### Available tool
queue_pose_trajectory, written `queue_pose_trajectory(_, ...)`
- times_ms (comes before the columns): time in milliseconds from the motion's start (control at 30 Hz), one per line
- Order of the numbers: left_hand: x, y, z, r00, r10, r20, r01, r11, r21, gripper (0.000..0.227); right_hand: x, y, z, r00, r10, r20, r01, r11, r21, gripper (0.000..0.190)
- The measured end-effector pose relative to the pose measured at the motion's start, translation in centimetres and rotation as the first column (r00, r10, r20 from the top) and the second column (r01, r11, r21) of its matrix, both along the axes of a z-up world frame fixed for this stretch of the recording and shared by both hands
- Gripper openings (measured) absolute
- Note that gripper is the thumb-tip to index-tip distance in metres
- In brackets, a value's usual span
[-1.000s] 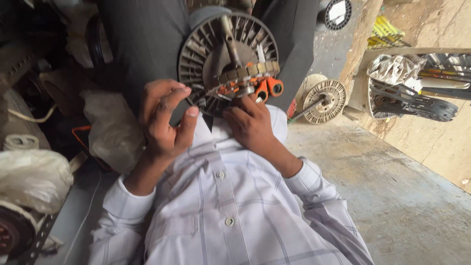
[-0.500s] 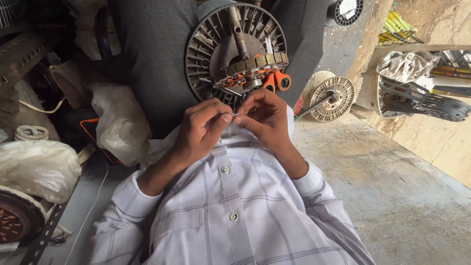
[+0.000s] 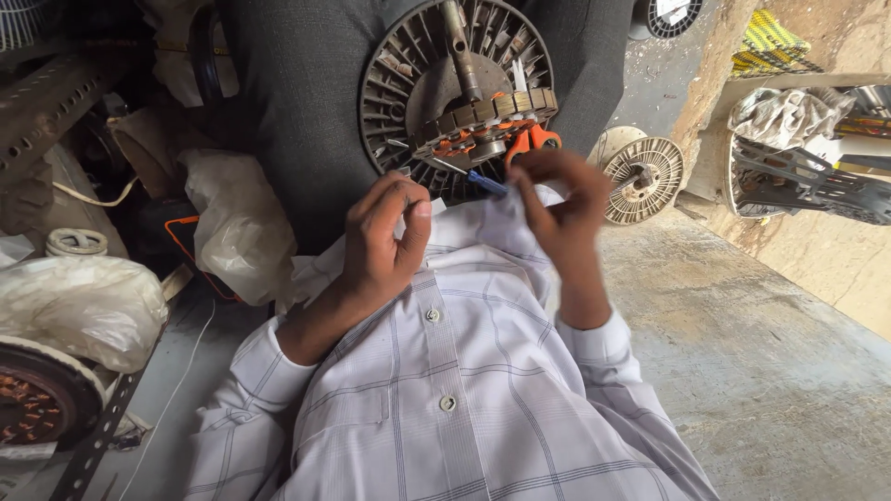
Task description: Repair or assemble a ceiling fan motor stator by manipulating wires and components.
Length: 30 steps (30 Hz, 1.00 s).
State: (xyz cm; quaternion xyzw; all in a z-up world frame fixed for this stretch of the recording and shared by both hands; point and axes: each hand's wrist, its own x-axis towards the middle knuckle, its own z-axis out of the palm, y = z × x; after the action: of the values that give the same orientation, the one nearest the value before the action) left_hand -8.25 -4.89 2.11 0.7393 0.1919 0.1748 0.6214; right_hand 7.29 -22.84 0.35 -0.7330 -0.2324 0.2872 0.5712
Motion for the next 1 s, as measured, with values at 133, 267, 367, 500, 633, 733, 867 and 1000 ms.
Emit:
queue_pose_trajectory(133, -0.4, 0.3, 0.1, 0.999, -0.002, 0.049, -0.003, 0.996, 0.088, 0.015, 2.2, 1.1, 2.3, 0.847, 0.193, 0.496, 0.068, 0.885, -0.460, 0.037)
queue_pose_trajectory(267, -0.5, -0.6, -0.6, 0.999, -0.016, 0.047, 0.021, 0.993, -0.113, 0.015, 2.0, 0.8, 1.7, 0.889, 0.208, 0.409, 0.033, 0.860, -0.509, 0.047)
queue_pose_trajectory(367, -0.2, -1.2, -0.6, 0.996, 0.046, 0.078, -0.021, 0.957, -0.291, 0.014, 1.8, 0.8, 1.3, 0.895, 0.196, 0.400, 0.030, 0.870, -0.493, 0.048)
queue_pose_trajectory(500, 0.0, -1.4, -0.3, 0.987, 0.150, 0.053, -0.111, 0.889, -0.444, 0.013, 1.7, 1.4, 1.3, 0.917, 0.093, 0.389, 0.078, 0.912, -0.402, 0.042)
queue_pose_trajectory(633, 0.3, -1.6, 0.0, 0.979, 0.204, 0.017, -0.172, 0.864, -0.473, 0.016, 2.3, 0.7, 0.8, 0.924, 0.066, 0.378, 0.089, 0.922, -0.377, 0.038)
queue_pose_trajectory(733, 0.5, -1.6, 0.4, 0.978, 0.207, 0.008, -0.188, 0.906, -0.380, 0.012, 3.7, -1.4, -0.1, 0.991, -0.069, 0.112, 0.097, 0.960, -0.262, 0.037)
queue_pose_trajectory(867, 0.9, -1.2, 1.4, 0.970, 0.233, 0.076, -0.218, 0.962, -0.166, 0.013, 3.2, -3.5, 1.0, 0.979, -0.100, -0.175, 0.090, 0.994, -0.063, 0.039)
queue_pose_trajectory(1000, 1.4, -0.2, 3.0, 0.940, 0.164, 0.298, -0.257, 0.917, 0.307, 0.015, 0.1, -1.6, 5.1, 0.922, 0.355, -0.152, -0.321, 0.923, 0.211, 0.048)
